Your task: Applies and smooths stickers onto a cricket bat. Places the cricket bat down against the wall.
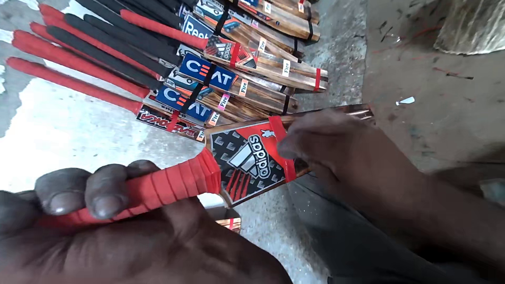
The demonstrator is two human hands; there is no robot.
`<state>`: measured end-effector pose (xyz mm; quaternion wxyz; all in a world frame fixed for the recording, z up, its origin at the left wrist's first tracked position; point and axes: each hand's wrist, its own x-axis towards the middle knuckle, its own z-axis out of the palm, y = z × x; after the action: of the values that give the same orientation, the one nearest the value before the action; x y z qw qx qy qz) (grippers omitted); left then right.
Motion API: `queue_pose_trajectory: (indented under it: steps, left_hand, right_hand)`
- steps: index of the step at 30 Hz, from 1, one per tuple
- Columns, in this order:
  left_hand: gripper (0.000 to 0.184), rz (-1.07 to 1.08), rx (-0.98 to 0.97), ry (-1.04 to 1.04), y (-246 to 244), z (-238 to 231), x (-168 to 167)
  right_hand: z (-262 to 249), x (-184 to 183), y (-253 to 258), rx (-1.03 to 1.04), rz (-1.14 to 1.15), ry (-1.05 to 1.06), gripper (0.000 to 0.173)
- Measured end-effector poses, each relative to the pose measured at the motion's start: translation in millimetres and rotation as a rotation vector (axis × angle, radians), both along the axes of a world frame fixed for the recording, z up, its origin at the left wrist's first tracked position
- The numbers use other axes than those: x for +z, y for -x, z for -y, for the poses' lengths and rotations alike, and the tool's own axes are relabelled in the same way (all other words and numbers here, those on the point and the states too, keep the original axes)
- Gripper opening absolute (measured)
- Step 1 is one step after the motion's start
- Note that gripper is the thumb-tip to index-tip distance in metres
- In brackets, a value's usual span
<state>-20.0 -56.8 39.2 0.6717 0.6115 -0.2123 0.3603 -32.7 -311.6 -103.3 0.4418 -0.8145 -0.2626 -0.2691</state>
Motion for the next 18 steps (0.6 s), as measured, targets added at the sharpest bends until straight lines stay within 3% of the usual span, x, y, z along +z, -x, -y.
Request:
queue_pose_trajectory:
  steps: [5,8,11,18]
  left_hand:
    - [0.035,-0.015,0.1,-0.022,-7.5,8.9,1.6]
    - [0.034,0.069,0.198,-0.055,-15.4,18.2,-3.7]
    - [0.031,0.056,0.072,0.031,-21.2,27.3,-9.5]
    - [0.037,0.018,0.17,0.073,-23.7,33.4,-6.3]
  right_hand:
    - [-26.7,-37.6,50.1,-0.037,-0.019,-0.025,0.025]
    - [-17.8,-46.7,61.7,0.039,-0.218,-0.259,0.025]
    - [0.0,-40.2,50.5,-0.012,-0.38,-0.457,0.023]
    - [-23.6,-12.9,16.4,-0.28,-0.084,-0.265,0.023]
